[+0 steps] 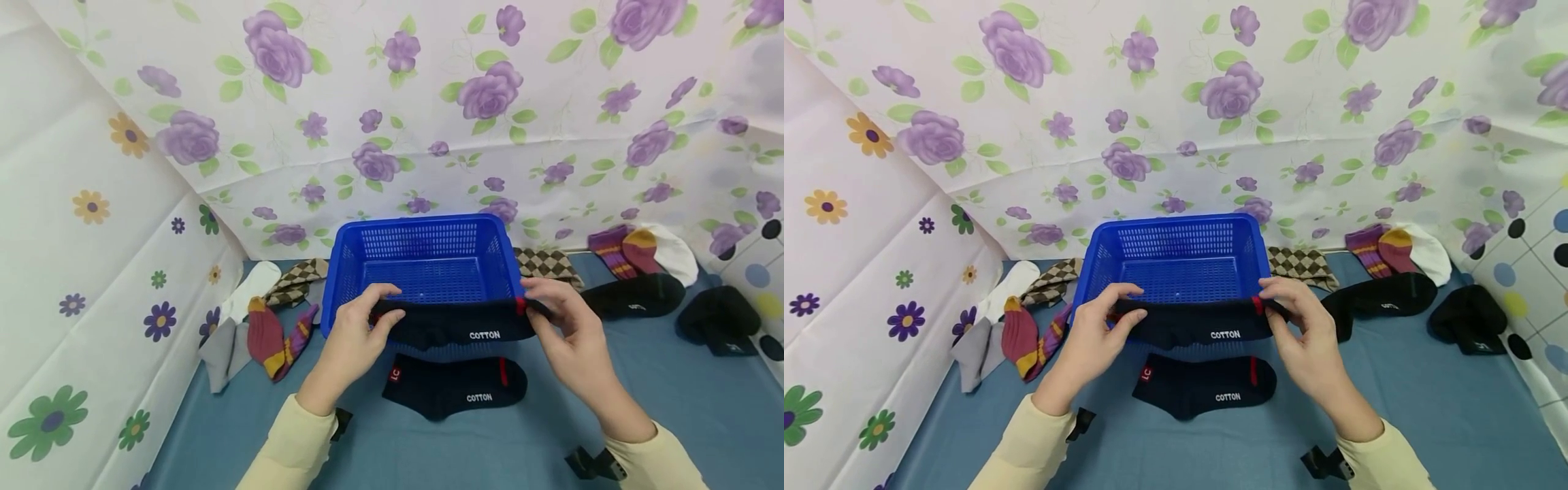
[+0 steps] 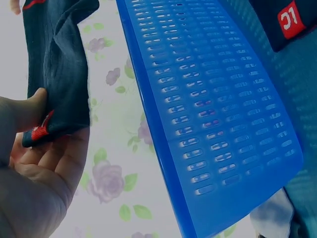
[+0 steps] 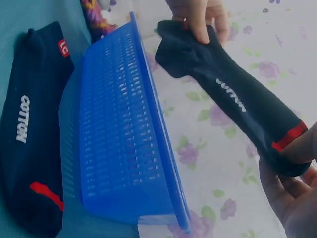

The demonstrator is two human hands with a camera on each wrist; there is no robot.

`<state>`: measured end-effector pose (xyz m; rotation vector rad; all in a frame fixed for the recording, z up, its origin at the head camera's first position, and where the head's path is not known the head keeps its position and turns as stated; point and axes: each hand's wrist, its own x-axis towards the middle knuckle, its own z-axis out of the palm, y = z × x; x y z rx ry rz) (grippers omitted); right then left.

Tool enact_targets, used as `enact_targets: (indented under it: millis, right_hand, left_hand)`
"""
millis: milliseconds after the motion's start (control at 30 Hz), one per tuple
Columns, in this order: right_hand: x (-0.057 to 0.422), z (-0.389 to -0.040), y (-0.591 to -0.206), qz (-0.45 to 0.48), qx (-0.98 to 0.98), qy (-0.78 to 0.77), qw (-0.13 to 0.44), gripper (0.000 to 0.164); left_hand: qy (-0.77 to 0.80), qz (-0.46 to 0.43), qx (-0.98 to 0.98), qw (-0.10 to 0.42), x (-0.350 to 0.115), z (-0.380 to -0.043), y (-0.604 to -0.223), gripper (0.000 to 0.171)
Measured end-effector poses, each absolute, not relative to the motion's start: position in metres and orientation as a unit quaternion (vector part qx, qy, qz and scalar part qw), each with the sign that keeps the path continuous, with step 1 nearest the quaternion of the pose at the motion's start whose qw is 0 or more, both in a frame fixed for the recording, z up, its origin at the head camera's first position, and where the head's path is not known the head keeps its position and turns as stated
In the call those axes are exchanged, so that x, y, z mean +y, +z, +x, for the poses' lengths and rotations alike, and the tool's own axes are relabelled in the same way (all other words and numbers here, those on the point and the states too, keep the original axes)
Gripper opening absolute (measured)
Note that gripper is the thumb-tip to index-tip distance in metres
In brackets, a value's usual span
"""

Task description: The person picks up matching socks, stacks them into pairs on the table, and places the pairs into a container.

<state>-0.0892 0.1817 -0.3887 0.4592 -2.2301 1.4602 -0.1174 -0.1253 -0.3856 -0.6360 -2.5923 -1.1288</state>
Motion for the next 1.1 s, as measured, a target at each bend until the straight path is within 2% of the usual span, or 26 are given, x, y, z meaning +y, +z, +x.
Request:
enact_targets:
  millis: [100, 333, 400, 567, 700, 800, 933, 1100]
  right_hand:
    - [0.180, -0.085, -0.383, 0.173, -0.808, 0.522, 0.212, 0.024]
    - [0.178, -0.075, -0.374, 0.213, -0.792, 0.523, 0.234, 0.025]
    - [0.181, -0.075, -0.377, 0.227, -0.787, 0.526, 0.227, 0.029]
    - [0.190, -0.078, -0.391, 0.250, -0.793, 0.523, 0.187, 0.049]
    - [0.193, -0.079, -0.400, 0.245, -0.816, 0.502, 0.149, 0.044]
    - [0.193, -0.076, -0.403, 0.206, -0.838, 0.486, 0.142, 0.037]
    - [0.191, -0.071, -0.406, 0.146, -0.841, 0.499, 0.146, 0.030]
    - [0.185, -0.068, -0.409, 0.124, -0.853, 0.474, 0.180, 0.030]
  left_hand:
    - [-0.409, -0.216, -0.878, 0.121, -0.127, -0.118, -0.384, 0.024]
    - [-0.451, -0.258, -0.840, 0.155, -0.130, -0.118, -0.386, 0.015]
    - [-0.454, -0.272, -0.830, 0.177, -0.131, -0.118, -0.387, 0.012]
    - [-0.446, -0.278, -0.827, 0.199, -0.131, -0.115, -0.389, 0.022]
    - [-0.426, -0.264, -0.848, 0.174, -0.132, -0.108, -0.390, 0.022]
    - [-0.420, -0.248, -0.862, 0.135, -0.131, -0.101, -0.392, 0.030]
    - [-0.426, -0.231, -0.870, 0.092, -0.130, -0.094, -0.394, 0.045]
    - [-0.406, -0.225, -0.882, 0.089, -0.131, -0.091, -0.393, 0.047]
